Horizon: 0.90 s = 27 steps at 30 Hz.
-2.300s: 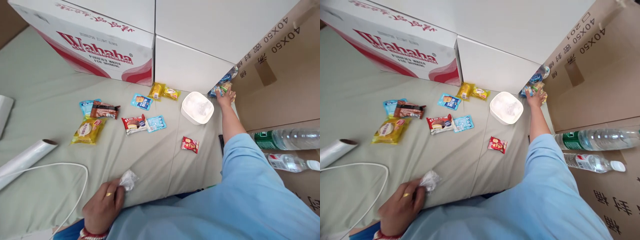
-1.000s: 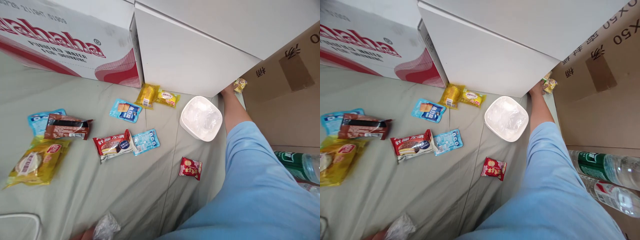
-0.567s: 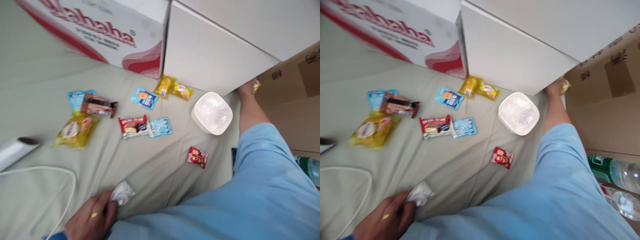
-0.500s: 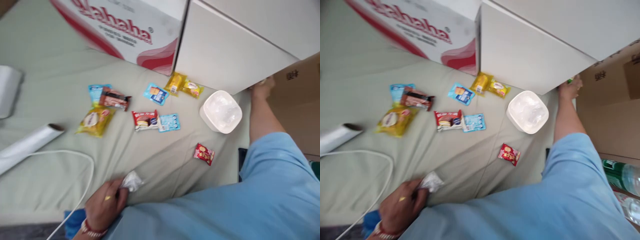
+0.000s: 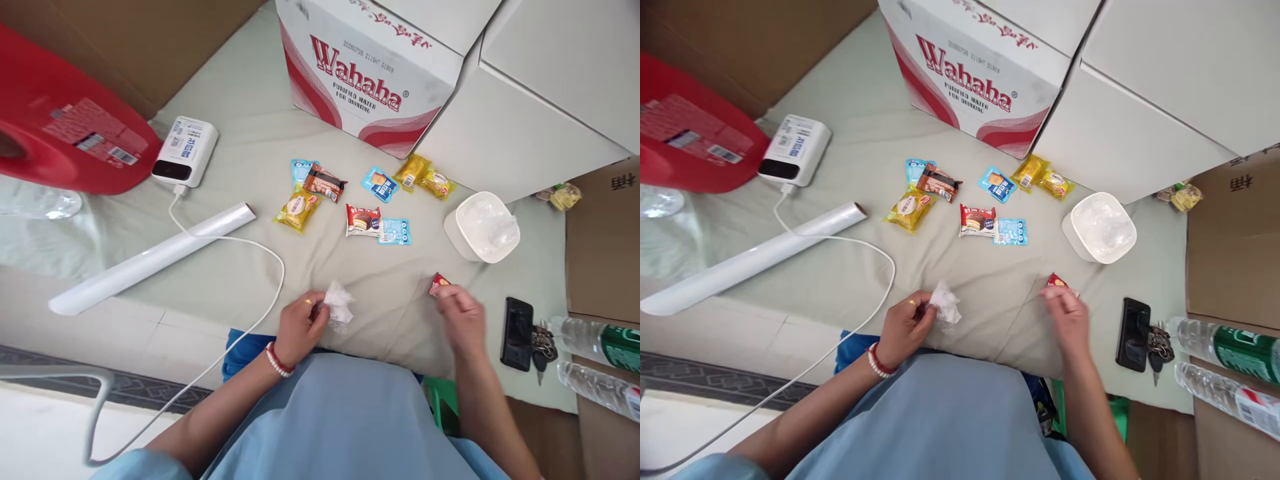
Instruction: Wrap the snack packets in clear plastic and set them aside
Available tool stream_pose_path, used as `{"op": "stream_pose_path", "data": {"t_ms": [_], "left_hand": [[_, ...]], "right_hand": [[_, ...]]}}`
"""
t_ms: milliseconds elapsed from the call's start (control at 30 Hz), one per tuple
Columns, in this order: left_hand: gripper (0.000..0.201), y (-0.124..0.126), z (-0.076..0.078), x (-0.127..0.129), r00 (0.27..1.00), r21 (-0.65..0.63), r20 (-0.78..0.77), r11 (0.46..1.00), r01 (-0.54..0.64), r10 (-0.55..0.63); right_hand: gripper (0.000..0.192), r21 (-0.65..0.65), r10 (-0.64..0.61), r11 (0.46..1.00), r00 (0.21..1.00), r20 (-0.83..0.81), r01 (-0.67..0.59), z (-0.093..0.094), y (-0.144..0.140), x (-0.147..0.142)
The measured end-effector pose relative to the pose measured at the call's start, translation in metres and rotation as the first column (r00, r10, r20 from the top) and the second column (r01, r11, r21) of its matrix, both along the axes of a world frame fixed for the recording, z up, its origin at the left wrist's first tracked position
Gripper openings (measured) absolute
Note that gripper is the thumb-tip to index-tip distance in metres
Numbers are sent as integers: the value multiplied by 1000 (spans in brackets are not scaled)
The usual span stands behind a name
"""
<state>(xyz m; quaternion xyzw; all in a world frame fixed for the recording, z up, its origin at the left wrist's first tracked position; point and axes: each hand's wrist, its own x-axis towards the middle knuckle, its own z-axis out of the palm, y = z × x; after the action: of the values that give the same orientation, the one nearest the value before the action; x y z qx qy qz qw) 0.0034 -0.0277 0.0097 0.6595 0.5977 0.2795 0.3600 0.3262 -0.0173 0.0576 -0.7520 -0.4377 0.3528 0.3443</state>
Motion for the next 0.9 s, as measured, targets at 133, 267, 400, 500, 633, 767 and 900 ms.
{"op": "stream_pose_path", "data": {"t_ms": [133, 267, 400, 500, 633, 767, 900], "left_hand": [[17, 9, 7, 22, 977, -155, 212, 988, 24, 10], [24, 14, 5, 29, 867, -263, 494, 961, 85, 59], [37, 15, 2, 14, 760, -351, 600, 936, -30, 250], [32, 10, 5, 6, 758, -382, 596, 924, -22, 265], [21, 4, 9, 8, 786, -375, 569, 927, -14, 242], [12, 1, 8, 8, 866, -237, 419, 954, -185, 273], [16, -3, 7, 0, 916, -174, 323, 967, -188, 237]], "right_hand": [[44, -54, 281, 946, 890, -360, -320, -9, -17, -88], [36, -61, 305, 924, 823, -479, -377, -8, -4, -108], [32, -23, 231, 963, 861, -454, -270, 2, 0, -90], [31, -16, 201, 973, 873, -445, -232, 2, -4, -87], [41, -24, 142, 985, 885, -444, -170, -12, -5, -96], [32, 32, 118, 993, 957, -267, -114, -26, 12, -98], [23, 160, 260, 953, 966, 1, -257, -28, 41, -105]]}}
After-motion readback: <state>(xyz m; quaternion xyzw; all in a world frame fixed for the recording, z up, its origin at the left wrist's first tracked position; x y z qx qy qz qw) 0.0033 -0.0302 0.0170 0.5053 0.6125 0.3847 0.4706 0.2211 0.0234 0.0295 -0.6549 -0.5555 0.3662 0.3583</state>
